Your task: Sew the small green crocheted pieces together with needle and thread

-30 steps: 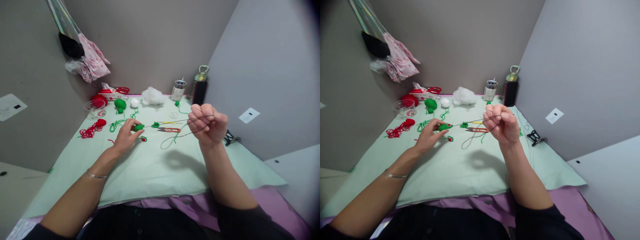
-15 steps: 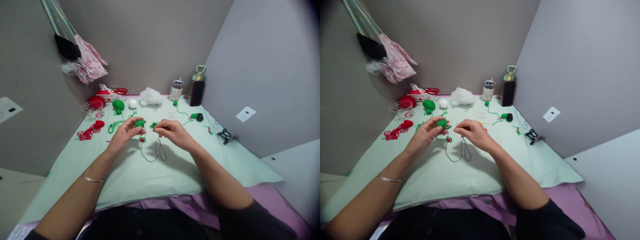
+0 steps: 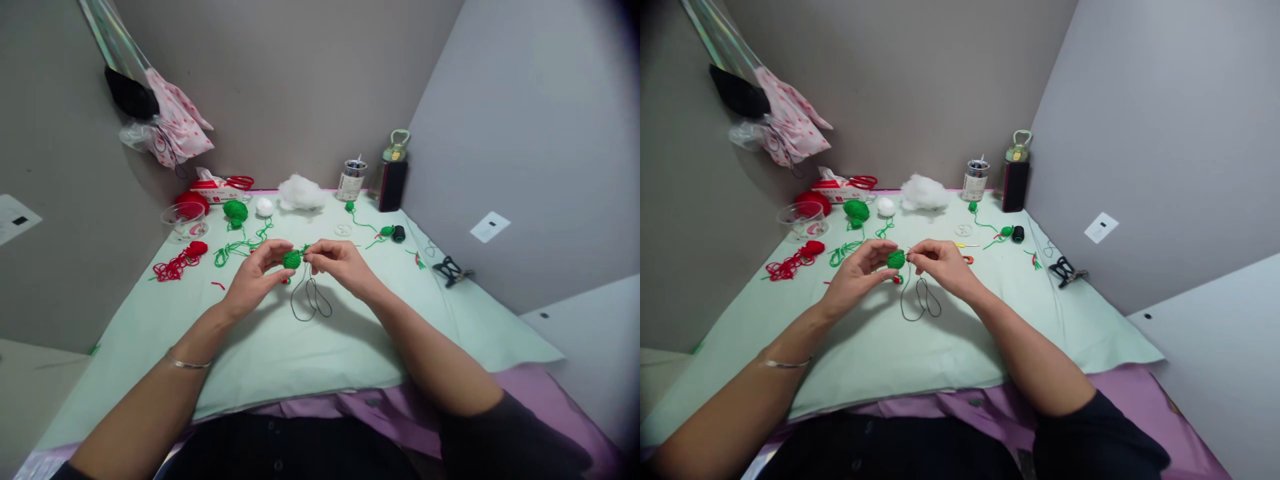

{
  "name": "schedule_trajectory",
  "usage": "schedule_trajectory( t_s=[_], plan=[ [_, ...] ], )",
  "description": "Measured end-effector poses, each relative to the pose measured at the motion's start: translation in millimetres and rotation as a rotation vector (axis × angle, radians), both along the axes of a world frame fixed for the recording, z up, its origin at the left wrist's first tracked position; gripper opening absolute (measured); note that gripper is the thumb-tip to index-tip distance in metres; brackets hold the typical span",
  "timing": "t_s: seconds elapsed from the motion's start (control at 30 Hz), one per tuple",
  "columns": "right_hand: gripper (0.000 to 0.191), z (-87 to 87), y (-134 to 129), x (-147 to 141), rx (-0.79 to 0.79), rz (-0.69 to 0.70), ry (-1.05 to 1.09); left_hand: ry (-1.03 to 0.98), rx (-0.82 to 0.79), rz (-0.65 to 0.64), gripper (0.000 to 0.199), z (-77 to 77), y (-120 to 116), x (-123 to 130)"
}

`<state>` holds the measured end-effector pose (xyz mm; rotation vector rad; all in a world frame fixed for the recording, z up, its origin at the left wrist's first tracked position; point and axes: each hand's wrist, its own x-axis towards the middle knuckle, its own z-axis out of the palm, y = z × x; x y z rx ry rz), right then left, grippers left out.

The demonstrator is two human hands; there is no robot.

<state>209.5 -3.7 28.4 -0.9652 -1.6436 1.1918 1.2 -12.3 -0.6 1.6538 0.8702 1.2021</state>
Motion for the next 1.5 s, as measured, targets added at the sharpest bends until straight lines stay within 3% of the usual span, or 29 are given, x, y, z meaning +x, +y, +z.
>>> schedule_trajectory(
  t_s=[0.1,0.27,0.4,0.53,0.87,1.0,1.2,1.33,1.43,1.5],
  plan=[
    [0.015,0.7,-3.1,-1.6,0.015,0.029,-0.004,0.126,0.151,0.095,0.044,-4.2,1.3,-0.1],
    [0.013,-5.7,-9.9,-7.6,0.261,0.045,-0.190,0.195,0.295,0.205,0.046,-5.6,3.2,-2.5],
    [0.012,-7.7,-12.3,-9.5,0.354,0.027,-0.231,0.024,0.135,0.164,0.028,-1.6,1.7,-0.8],
    [0.011,-4.7,-14.8,-9.9,0.370,-0.004,-0.212,-0.132,-0.039,0.126,0.031,2.9,-0.4,2.7],
    [0.011,-6.3,-18.0,-11.2,0.465,0.020,-0.229,-0.184,-0.102,0.074,0.031,3.1,-1.8,4.5],
    [0.014,-4.8,-20.5,-11.7,0.530,0.050,-0.270,-0.318,-0.160,0.038,0.034,2.9,3.6,0.7],
    [0.023,-2.2,-22.2,-9.1,0.485,0.086,-0.190,-0.441,-0.237,0.036,0.039,11.4,7.4,-6.1],
    [0.032,-3.9,-20.9,-8.4,0.335,0.018,-0.050,-0.436,-0.233,0.055,0.041,13.0,5.8,-5.5],
    [0.019,-3.7,-18.9,-9.0,0.213,-0.033,0.023,-0.415,-0.228,0.064,0.036,11.8,4.6,-3.7],
    [0.008,-2.8,-17.6,-9.5,0.223,-0.071,0.012,-0.399,-0.225,0.060,0.037,10.7,4.1,-2.9]
  ],
)
